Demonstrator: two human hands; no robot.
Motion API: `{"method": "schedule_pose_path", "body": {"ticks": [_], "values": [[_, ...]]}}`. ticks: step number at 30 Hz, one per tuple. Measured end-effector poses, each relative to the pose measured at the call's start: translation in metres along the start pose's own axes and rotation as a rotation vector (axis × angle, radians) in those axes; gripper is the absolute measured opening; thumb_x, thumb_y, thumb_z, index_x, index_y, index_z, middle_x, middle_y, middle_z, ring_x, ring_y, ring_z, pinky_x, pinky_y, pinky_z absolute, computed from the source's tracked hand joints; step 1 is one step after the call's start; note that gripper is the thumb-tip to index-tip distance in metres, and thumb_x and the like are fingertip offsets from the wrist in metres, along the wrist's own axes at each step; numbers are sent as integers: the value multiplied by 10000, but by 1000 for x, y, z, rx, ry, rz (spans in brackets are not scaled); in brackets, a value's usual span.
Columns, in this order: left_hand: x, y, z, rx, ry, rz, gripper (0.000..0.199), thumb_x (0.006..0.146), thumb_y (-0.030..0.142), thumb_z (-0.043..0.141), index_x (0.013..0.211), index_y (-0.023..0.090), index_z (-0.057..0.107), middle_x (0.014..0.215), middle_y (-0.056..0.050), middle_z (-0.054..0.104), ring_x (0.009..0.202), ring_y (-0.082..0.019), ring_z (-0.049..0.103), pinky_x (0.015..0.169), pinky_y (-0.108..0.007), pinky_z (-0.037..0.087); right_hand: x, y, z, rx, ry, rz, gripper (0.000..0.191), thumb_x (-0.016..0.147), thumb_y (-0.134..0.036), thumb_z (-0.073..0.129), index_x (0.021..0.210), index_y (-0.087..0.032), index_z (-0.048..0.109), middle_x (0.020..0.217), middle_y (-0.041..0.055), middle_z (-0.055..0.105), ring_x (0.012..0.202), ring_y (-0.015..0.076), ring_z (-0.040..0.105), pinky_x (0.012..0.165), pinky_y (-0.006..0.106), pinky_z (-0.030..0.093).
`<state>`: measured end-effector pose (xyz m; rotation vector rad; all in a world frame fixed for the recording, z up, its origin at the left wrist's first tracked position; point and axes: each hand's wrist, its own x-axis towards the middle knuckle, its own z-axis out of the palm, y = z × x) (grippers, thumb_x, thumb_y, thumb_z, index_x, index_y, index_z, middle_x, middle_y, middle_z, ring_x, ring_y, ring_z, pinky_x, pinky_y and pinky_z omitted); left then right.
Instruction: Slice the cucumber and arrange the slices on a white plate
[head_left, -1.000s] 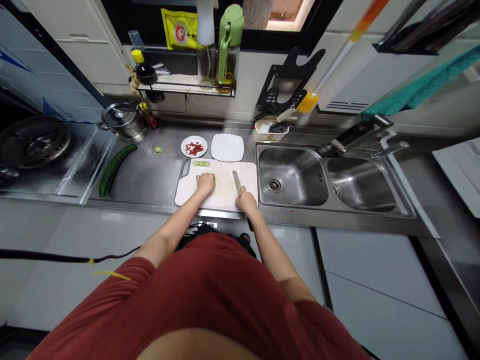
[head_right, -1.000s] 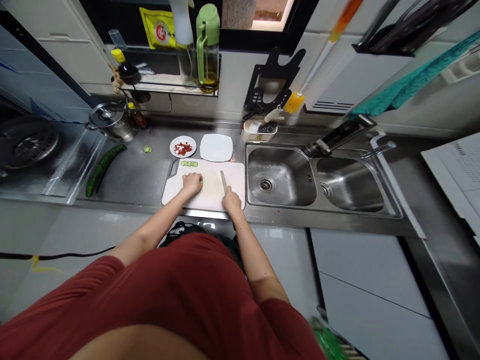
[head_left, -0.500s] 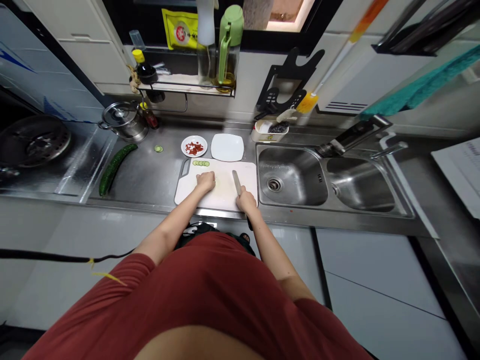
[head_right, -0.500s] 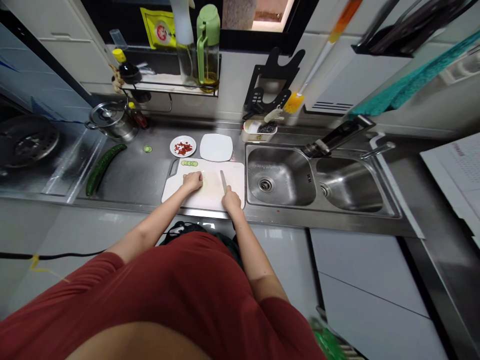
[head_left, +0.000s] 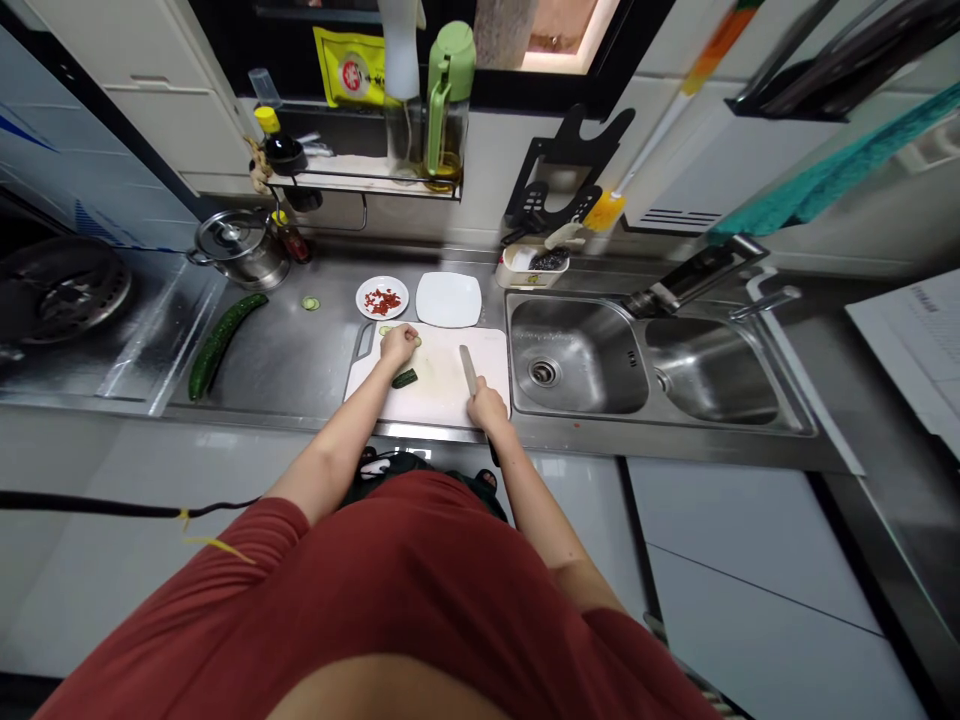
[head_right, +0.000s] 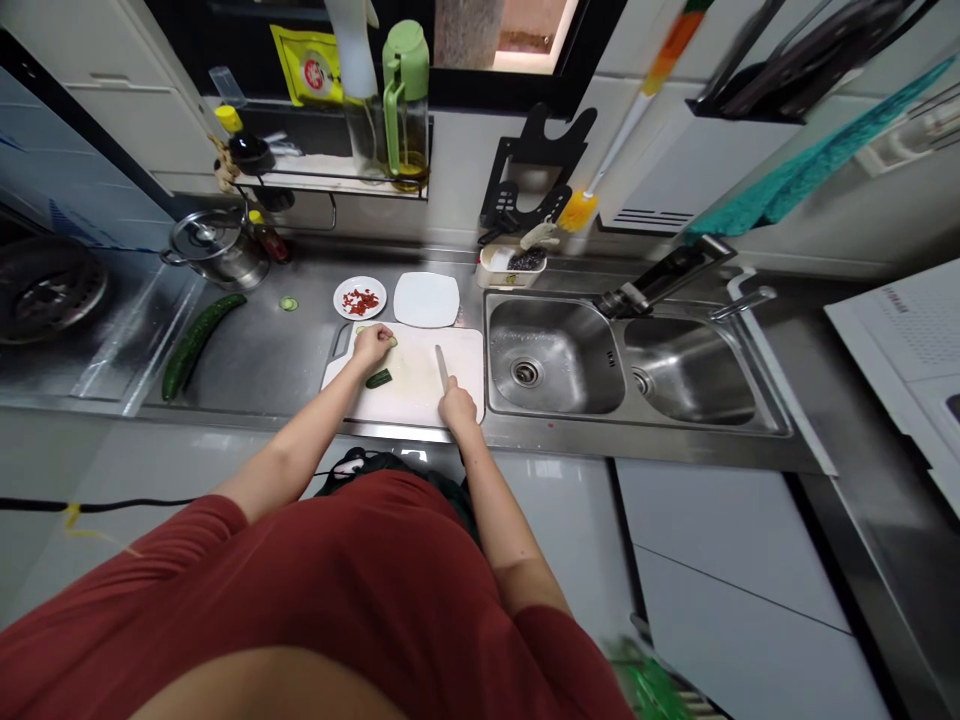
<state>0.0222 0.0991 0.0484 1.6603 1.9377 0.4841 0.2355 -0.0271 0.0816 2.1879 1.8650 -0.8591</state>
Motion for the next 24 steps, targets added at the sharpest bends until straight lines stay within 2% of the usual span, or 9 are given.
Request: {"method": "schedule_pose_path", "body": {"ticks": [3,8,15,20,24], "values": [[11,-2,-1,45,31,40,220,775,250,574,981,245,653,916,4,699,858,-153,604,766,-259,416,0,0,-1,-8,4,-2,366,891,-157,372,1255,-161,403,1029,146,634,950,249,617,764,326,451],[19,1,-8,151,7,84,259,800,206,526,1016,240,664,966,-15,702,915,-171,602,804,-269,418,0,2,0,-19,-6,7,377,886,-152,367,1262,-158,397,1025,141,637,948,240,616,753,309,448],[20,3,-11,229,4,174,286,796,167,499,1003,232,685,977,-40,695,928,-194,604,837,-292,411,2,3,1,-11,-2,-4,363,889,-160,374,1251,-161,399,1017,143,635,942,246,616,744,317,449],[19,1,-10,256,28,174,286,813,206,515,1058,228,661,1045,-56,673,974,-200,584,865,-303,402,1,3,-1,-7,-13,0,358,891,-149,372,1248,-158,402,1019,142,637,937,238,619,751,311,446],[18,0,-10,283,50,169,250,832,251,523,1029,219,672,1084,-82,650,1044,-223,550,928,-339,374,1,3,-1,-8,-9,-2,360,889,-145,368,1247,-158,406,1012,139,638,932,240,620,745,307,444]]}}
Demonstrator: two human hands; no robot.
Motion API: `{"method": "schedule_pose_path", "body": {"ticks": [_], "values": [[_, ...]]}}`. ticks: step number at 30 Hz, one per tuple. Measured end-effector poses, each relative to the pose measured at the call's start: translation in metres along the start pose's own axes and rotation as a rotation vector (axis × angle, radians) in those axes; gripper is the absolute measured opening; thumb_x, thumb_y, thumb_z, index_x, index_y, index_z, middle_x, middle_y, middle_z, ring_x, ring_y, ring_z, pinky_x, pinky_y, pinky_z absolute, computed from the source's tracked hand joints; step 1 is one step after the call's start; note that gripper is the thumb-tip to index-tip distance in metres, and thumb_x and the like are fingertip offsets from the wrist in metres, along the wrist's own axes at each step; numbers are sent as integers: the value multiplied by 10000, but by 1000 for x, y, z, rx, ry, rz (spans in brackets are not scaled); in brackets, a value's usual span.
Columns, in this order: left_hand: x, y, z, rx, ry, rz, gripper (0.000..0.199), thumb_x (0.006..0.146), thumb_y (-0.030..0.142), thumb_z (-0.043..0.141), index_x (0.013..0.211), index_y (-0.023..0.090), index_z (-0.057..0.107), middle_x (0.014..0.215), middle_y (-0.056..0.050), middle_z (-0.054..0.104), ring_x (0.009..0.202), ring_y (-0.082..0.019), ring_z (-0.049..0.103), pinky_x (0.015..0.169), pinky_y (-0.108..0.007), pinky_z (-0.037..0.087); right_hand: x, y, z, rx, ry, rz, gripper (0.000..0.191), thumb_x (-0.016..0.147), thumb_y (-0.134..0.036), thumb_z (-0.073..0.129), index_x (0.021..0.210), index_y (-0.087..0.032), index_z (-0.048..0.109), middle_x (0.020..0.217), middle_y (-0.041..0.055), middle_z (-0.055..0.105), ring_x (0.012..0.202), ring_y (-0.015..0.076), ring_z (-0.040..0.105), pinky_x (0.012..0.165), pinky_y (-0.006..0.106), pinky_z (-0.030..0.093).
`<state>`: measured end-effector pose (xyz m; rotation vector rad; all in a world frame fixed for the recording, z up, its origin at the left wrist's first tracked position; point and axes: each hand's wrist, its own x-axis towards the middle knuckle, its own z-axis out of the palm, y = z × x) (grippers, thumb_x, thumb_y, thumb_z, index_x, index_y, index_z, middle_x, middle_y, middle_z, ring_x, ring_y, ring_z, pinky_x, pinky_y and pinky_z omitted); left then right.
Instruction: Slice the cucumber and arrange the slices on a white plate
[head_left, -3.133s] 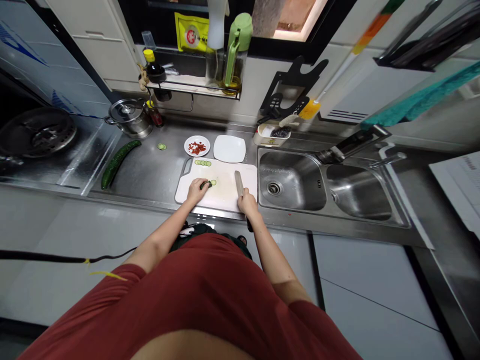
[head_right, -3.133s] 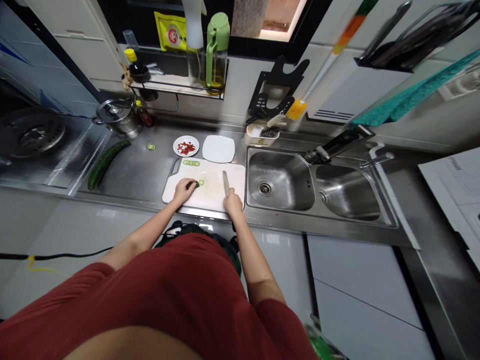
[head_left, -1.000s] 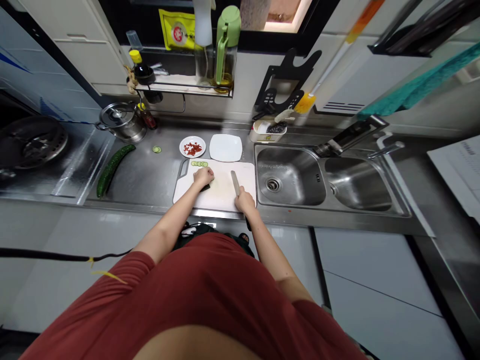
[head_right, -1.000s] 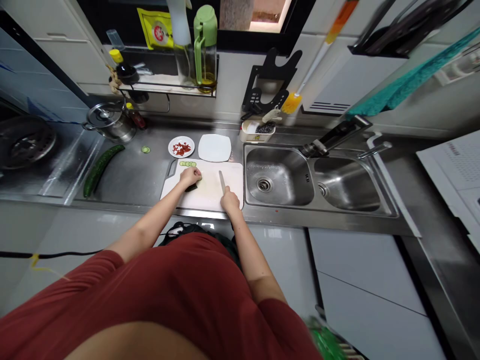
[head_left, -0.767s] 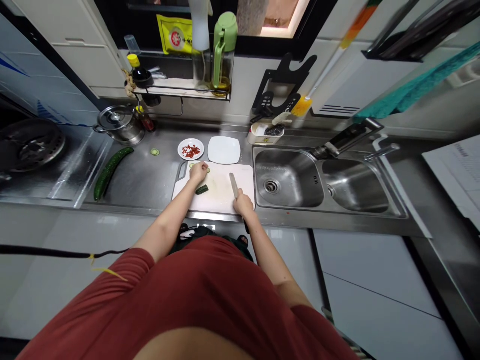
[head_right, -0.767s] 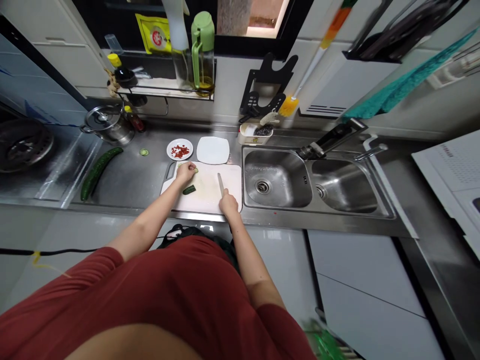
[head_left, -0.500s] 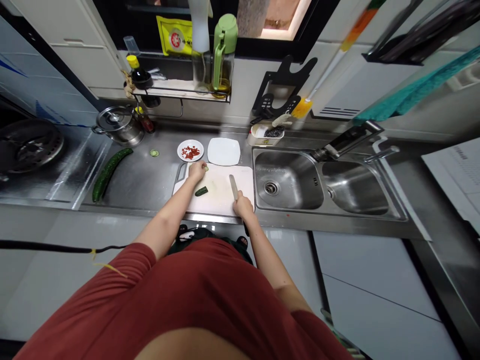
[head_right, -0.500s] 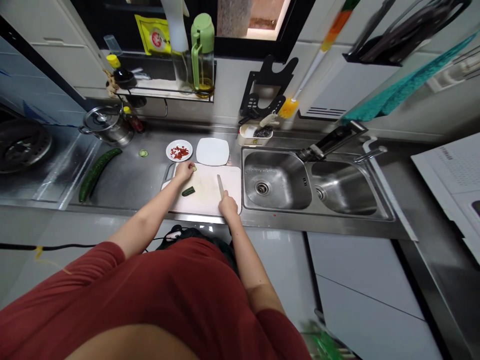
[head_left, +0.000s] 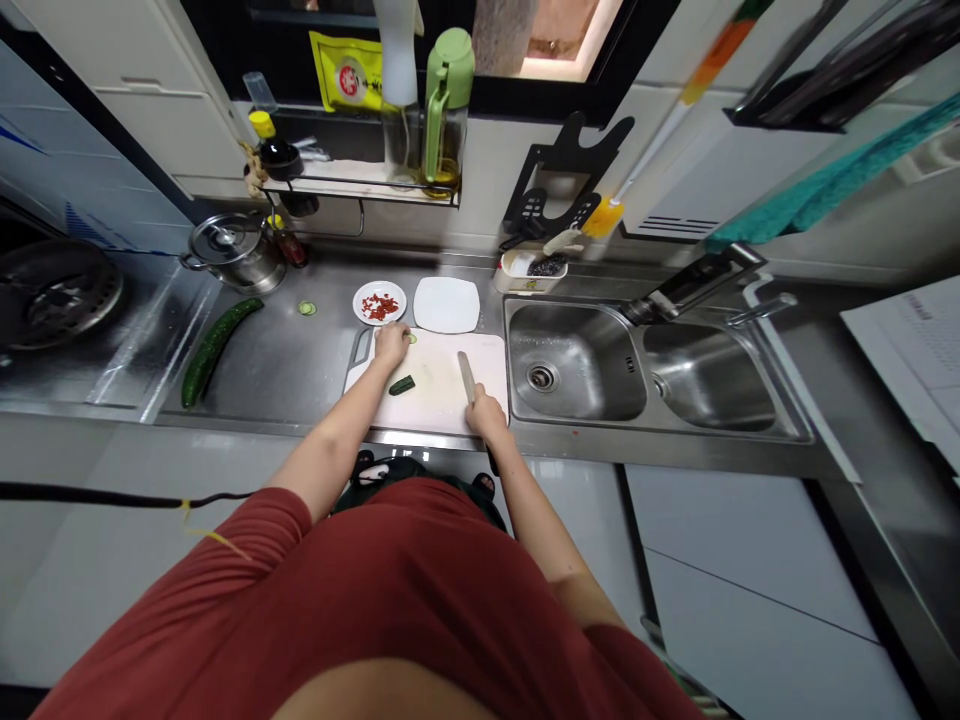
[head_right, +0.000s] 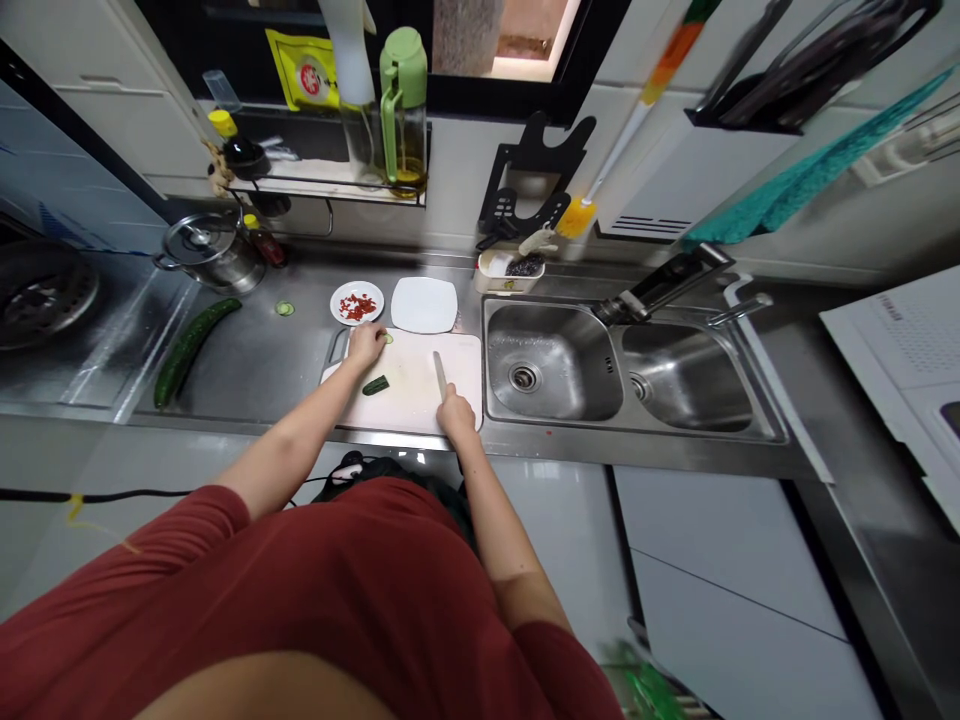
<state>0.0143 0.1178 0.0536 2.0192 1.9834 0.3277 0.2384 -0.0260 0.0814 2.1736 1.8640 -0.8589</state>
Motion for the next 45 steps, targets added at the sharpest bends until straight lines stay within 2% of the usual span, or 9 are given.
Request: {"method": "schedule_pose_path", "body": {"ticks": [12,17,20,25,30,38,42,45], "values": [[-6,2,0,9,-25,-13,259,864,301,517,1037,230,695,1110,-108,616,1089,-268,510,972,-404,324,2,1,2,-2,-3,0,353,891,-166,374,1243,-166,404,1013,139,634,927,246,620,736,317,451],[-6,-1,-1,5,11,19,246,859,308,527,1022,237,698,1096,-96,617,1090,-267,513,965,-396,332,2,2,3,-7,15,-8,359,883,-152,377,1241,-161,406,1005,138,639,929,244,622,740,314,452],[-11,-6,-3,-58,86,-26,274,872,296,506,1089,244,665,1136,-87,604,1125,-249,501,977,-373,335,1,1,3,3,17,-6,359,886,-152,371,1243,-158,407,1012,142,637,939,250,621,740,319,452],[-35,-16,-8,-164,266,-178,323,920,298,403,1142,205,619,1149,-83,602,1098,-201,531,960,-312,381,1,-1,1,10,-2,-2,384,885,-154,373,1269,-160,398,1019,141,635,944,250,620,764,330,455],[-70,-18,-7,-201,294,-212,347,947,315,344,1146,189,599,1156,-83,604,1067,-172,558,941,-278,416,2,-1,3,0,11,-16,383,885,-155,374,1267,-155,403,1021,152,633,949,256,616,768,336,457],[-118,-13,2,-276,222,-106,316,943,335,383,1105,198,617,1128,-79,616,1056,-164,564,937,-276,428,2,-1,4,-9,18,-18,380,881,-155,382,1261,-151,396,1017,157,632,942,265,619,754,344,464],[-132,-11,10,-250,176,-39,309,941,355,406,1097,211,629,1109,-79,617,1081,-173,552,962,-291,411,2,-1,4,-5,18,-22,372,883,-162,391,1255,-153,395,1020,160,631,944,267,619,759,348,464],[-135,-13,19,-253,187,25,291,934,351,433,1072,209,646,1075,-77,625,1063,-170,555,965,-291,404,2,-1,3,-4,16,-22,364,886,-164,389,1250,-148,398,1015,162,630,942,266,619,755,342,461]]}}
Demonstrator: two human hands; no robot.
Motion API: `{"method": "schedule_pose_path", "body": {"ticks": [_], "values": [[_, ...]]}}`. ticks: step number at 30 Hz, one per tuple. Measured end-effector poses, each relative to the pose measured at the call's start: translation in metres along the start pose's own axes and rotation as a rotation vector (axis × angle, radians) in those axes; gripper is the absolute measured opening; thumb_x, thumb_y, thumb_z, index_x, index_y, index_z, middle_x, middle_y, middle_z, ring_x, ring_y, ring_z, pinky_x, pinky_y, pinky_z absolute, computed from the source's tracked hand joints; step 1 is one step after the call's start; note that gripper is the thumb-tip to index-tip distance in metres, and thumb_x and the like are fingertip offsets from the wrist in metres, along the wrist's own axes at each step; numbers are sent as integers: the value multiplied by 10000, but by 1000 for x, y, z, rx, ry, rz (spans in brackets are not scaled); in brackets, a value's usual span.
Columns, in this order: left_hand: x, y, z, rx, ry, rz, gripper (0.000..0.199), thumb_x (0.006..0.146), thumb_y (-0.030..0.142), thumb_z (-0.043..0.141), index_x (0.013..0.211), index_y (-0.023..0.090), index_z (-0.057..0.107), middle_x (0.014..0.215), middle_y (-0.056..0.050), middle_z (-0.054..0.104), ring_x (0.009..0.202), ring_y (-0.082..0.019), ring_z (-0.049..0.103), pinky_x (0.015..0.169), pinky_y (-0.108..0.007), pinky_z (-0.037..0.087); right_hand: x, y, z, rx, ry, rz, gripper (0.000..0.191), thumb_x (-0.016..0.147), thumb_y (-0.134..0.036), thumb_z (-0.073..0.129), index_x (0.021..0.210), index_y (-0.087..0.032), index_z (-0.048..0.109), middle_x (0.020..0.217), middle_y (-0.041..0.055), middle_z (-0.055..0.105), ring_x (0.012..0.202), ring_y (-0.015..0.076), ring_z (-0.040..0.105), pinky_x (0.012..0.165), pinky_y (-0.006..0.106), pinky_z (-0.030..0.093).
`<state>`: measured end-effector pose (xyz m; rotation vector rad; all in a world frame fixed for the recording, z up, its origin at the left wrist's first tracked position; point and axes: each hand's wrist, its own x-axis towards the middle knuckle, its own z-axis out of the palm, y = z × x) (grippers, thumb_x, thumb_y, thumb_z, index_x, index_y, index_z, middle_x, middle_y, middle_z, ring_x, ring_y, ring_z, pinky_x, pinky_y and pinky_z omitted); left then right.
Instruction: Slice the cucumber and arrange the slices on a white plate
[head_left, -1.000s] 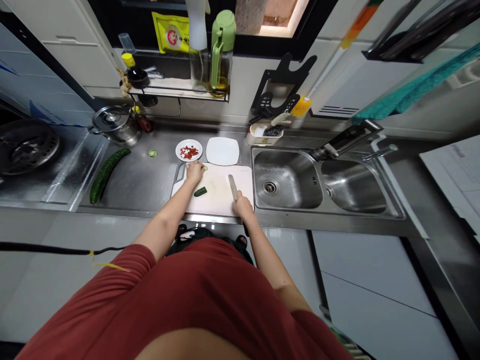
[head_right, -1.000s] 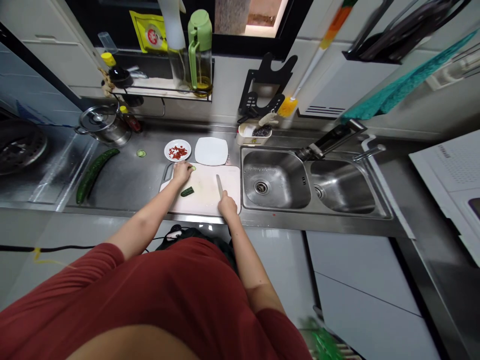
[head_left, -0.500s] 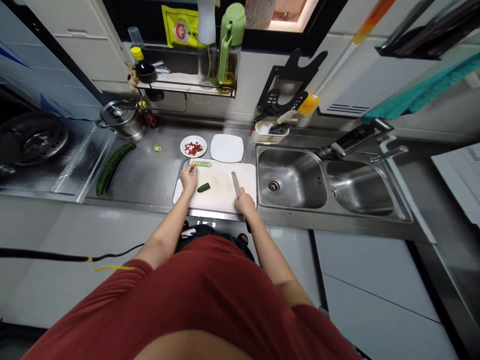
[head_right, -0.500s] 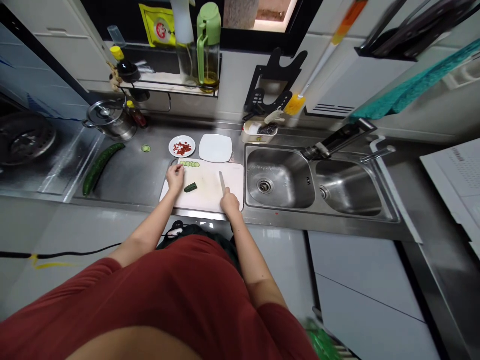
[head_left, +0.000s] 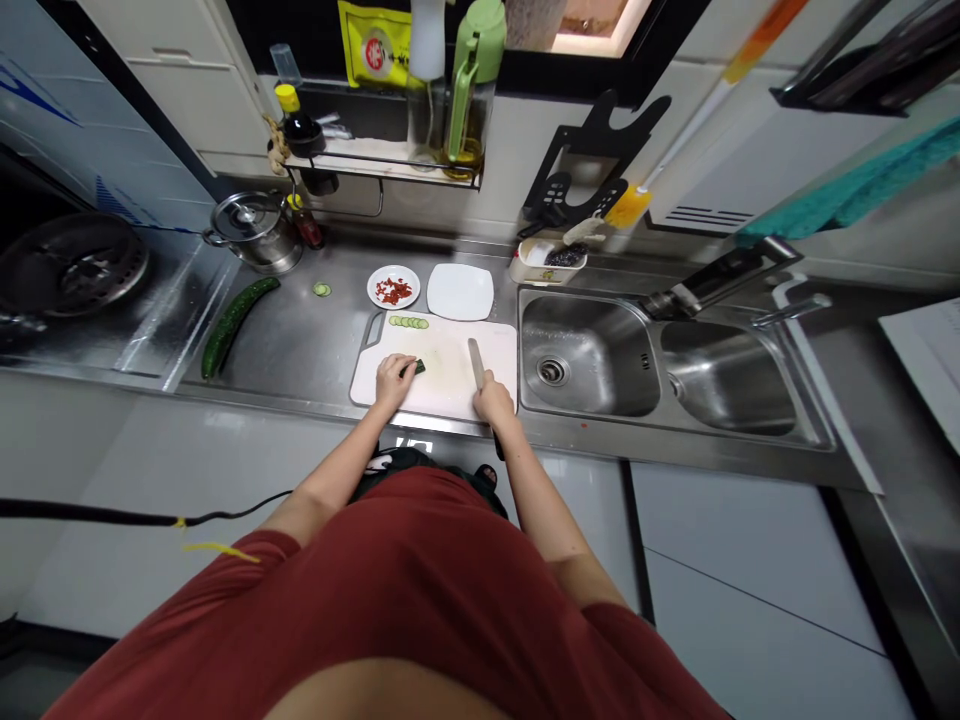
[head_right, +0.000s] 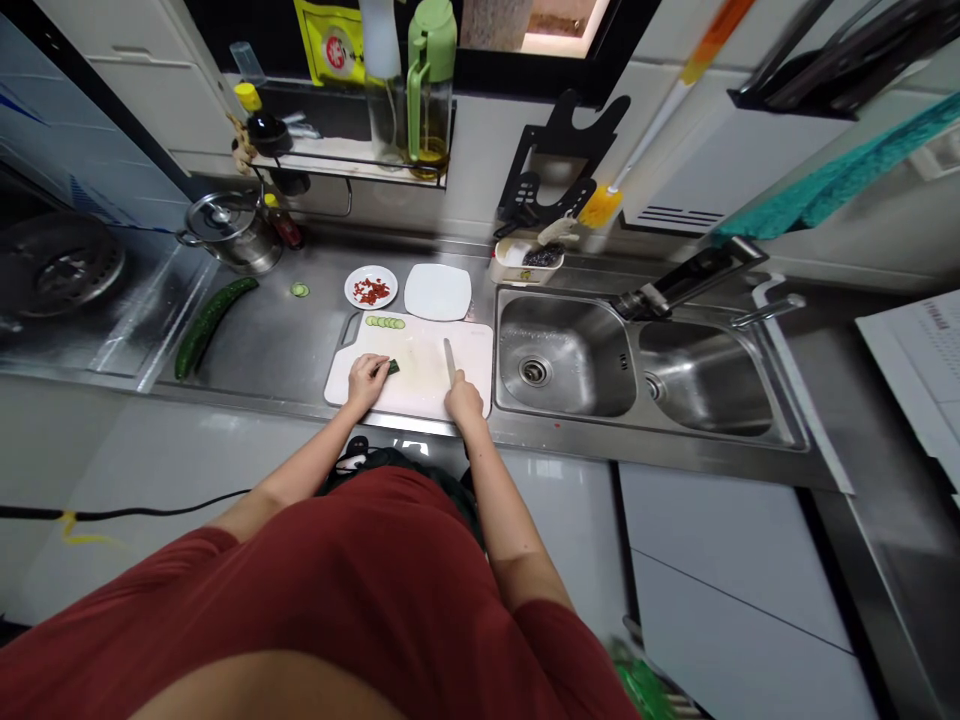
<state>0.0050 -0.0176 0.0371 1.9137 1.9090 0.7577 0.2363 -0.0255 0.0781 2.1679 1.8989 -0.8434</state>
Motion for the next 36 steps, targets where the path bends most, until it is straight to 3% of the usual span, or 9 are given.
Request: {"method": "schedule_pose_path", "body": {"ticks": [8,14,18,24,36], "values": [[0,-20,16,-120,195,214,214,908,313,503,963,207,680,928,-67,643,925,-190,580,861,-344,447,-4,-1,-3,-9,1,1,365,892,-172,394,1255,-138,386,998,154,629,926,261,619,736,327,449],[2,-24,18,-126,251,255,205,899,318,526,977,206,679,927,-70,642,919,-191,581,846,-345,460,-4,5,0,-25,51,-40,334,888,-169,378,1219,-139,413,972,148,638,896,265,624,712,320,440],[2,-27,18,-128,245,265,209,903,320,520,978,206,678,935,-71,635,924,-185,581,851,-338,465,-9,-1,2,-33,93,-128,309,905,-192,356,1202,-136,419,948,140,643,869,259,620,709,313,433],[3,-29,21,-116,228,274,218,902,327,520,992,211,681,949,-69,628,932,-179,576,864,-334,463,-21,-32,7,-60,75,-289,302,923,-212,341,1209,-139,403,954,135,647,858,251,614,708,303,431],[5,-28,22,-94,194,341,238,910,319,505,1023,223,691,957,-68,644,926,-182,572,855,-336,467,-27,-56,9,-98,40,-321,283,912,-184,359,1189,-149,405,941,128,651,855,259,631,695,309,448]]}}
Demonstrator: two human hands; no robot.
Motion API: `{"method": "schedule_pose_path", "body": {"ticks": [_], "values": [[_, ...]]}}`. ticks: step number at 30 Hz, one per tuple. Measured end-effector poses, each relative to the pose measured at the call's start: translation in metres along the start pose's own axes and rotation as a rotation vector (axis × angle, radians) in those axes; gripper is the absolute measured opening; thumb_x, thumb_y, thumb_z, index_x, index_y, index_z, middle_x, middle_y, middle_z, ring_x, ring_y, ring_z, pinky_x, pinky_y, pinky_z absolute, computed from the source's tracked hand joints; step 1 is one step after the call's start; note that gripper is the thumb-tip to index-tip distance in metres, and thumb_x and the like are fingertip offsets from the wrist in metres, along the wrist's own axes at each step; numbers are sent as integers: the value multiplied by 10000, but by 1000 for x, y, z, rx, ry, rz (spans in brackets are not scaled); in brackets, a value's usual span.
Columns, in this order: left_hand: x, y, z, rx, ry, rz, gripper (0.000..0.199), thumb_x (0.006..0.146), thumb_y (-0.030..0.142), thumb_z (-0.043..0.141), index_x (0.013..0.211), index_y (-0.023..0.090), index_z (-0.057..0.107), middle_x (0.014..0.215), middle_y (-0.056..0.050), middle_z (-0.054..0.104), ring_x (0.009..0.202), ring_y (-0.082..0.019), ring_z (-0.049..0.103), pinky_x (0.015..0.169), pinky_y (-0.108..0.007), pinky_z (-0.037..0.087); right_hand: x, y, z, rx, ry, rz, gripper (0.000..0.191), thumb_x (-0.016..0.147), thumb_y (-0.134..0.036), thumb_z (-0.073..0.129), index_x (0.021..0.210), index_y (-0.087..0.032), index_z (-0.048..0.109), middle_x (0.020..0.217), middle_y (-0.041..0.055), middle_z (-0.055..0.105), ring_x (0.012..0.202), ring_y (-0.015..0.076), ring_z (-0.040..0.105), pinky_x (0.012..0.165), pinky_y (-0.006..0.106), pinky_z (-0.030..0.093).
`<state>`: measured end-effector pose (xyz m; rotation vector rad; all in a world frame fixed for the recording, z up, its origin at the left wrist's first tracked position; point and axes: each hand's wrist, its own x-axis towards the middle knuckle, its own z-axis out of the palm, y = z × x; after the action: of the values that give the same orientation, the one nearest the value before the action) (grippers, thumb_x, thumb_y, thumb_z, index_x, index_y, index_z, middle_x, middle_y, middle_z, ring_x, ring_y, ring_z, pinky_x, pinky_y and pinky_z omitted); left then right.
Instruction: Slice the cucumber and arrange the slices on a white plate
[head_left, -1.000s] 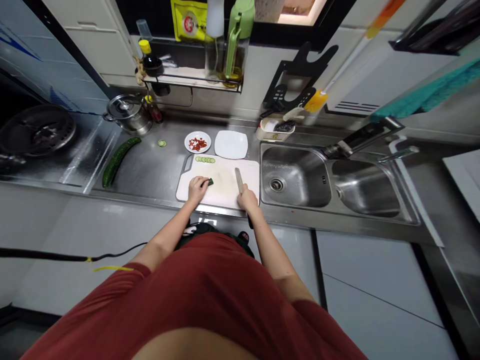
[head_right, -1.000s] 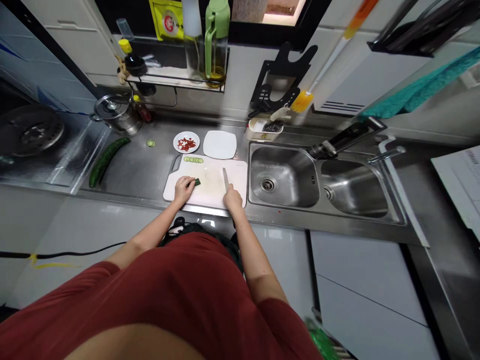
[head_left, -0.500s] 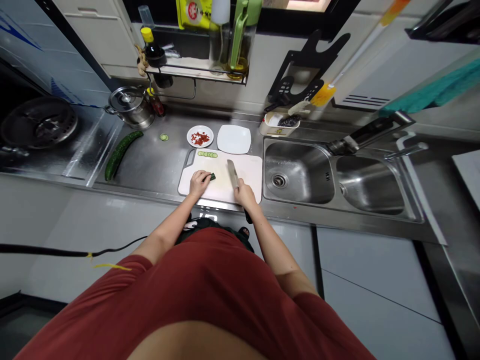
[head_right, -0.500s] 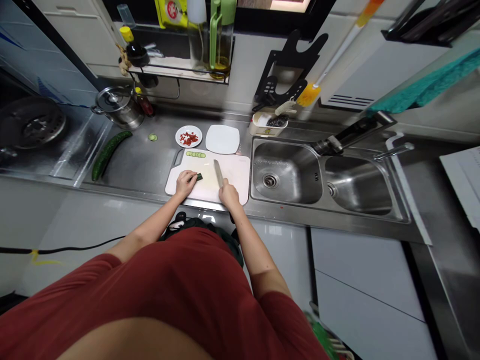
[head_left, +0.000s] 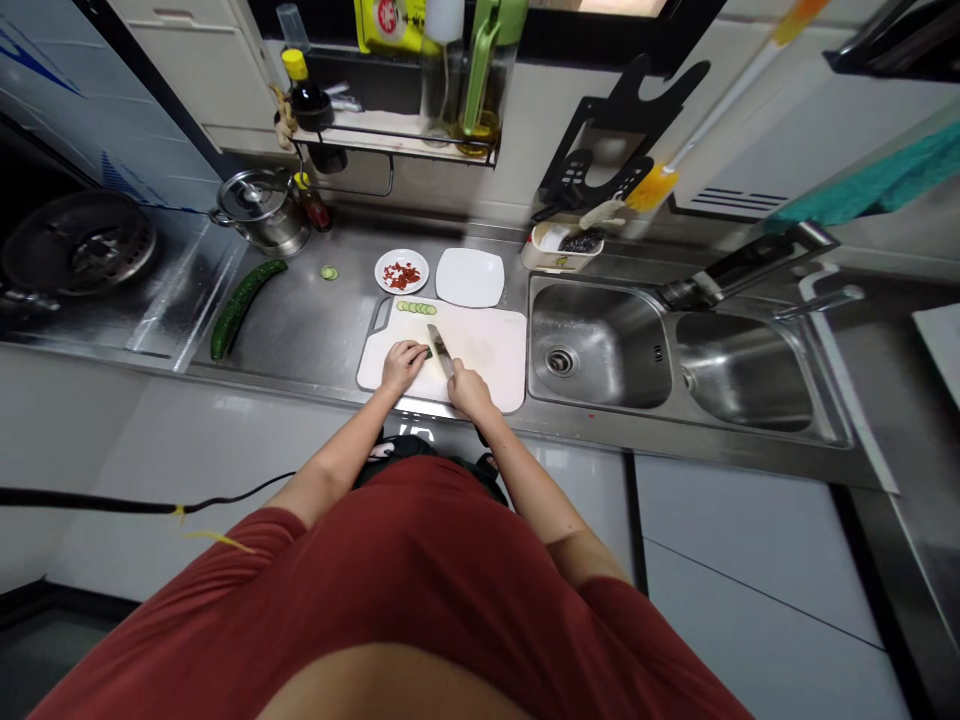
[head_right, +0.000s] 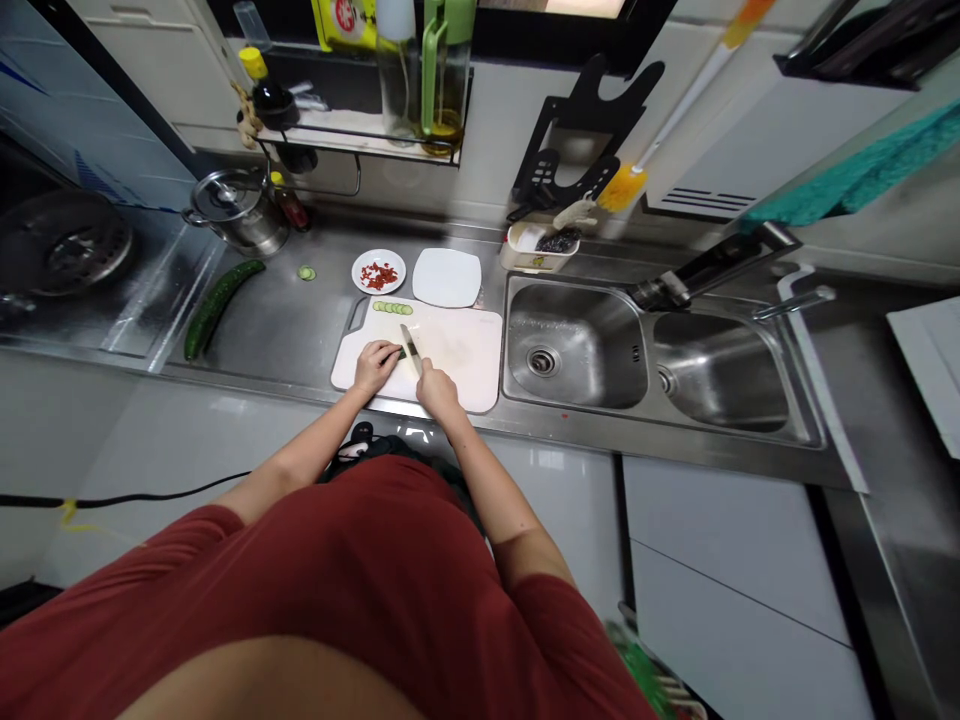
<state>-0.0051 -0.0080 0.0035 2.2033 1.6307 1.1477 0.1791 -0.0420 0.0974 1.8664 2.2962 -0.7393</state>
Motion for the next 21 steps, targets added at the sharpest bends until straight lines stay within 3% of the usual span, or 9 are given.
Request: {"method": "schedule_pose_path", "body": {"ticks": [21], "values": [[0,-3,2,19,-51,-1,253,919,333,485,1000,221,696,933,-69,660,897,-186,564,830,-340,464,1,-13,-2,-16,-50,0,293,916,-158,347,1204,-154,396,1000,154,640,907,264,629,745,331,463]]}}
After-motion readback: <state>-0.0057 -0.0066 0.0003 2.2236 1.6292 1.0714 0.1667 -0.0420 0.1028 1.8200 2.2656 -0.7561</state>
